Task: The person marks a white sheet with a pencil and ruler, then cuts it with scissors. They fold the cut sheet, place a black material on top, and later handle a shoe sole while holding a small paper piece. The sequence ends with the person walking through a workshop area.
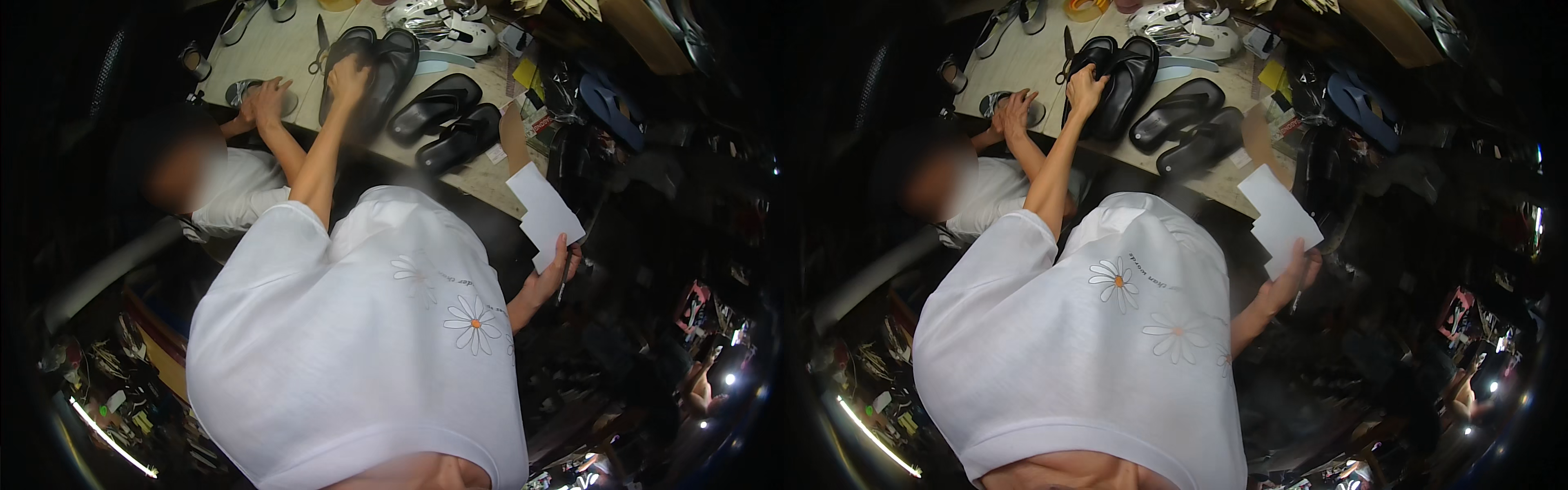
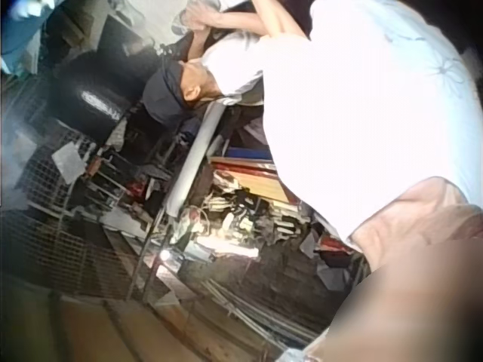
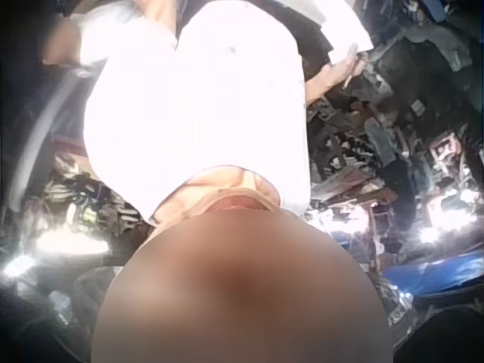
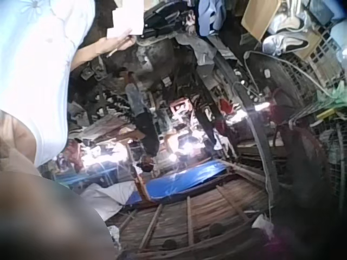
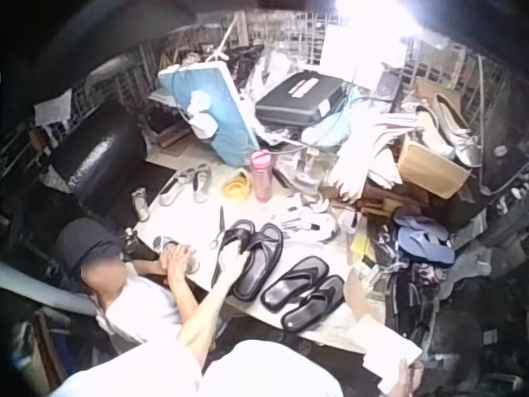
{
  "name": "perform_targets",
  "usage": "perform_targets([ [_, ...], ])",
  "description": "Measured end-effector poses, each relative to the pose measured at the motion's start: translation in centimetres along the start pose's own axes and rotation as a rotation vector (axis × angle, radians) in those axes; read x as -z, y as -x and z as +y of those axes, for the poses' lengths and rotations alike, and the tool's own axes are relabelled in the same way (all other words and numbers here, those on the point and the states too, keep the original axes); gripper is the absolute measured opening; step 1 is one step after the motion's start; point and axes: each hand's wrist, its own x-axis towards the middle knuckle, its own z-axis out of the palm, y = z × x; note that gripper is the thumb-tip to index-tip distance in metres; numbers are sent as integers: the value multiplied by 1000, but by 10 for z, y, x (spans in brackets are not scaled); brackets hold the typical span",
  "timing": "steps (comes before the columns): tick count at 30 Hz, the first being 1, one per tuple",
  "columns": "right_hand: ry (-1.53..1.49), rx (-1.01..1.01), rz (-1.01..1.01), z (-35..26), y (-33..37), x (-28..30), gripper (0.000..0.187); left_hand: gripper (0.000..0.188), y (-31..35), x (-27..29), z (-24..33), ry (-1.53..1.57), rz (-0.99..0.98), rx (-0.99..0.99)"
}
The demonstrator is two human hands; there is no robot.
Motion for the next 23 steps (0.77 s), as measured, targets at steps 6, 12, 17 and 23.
perform_targets([
  [6, -93, 93, -59, 0, -14, 15, 18, 37, 0, -11, -32, -61, -69, 76],
  [12, -218, 252, -145, 10, -40, 49, 13, 46, -6, 7, -35, -248, -393, 93],
  [17, -674, 319, -959, -42, -86, 49, 38, 41, -49, 94, 44, 521, -497, -118],
  [23, -405, 775, -657, -176, -55, -1, 50, 30, -40, 290, 114, 1245, -694, -972],
])
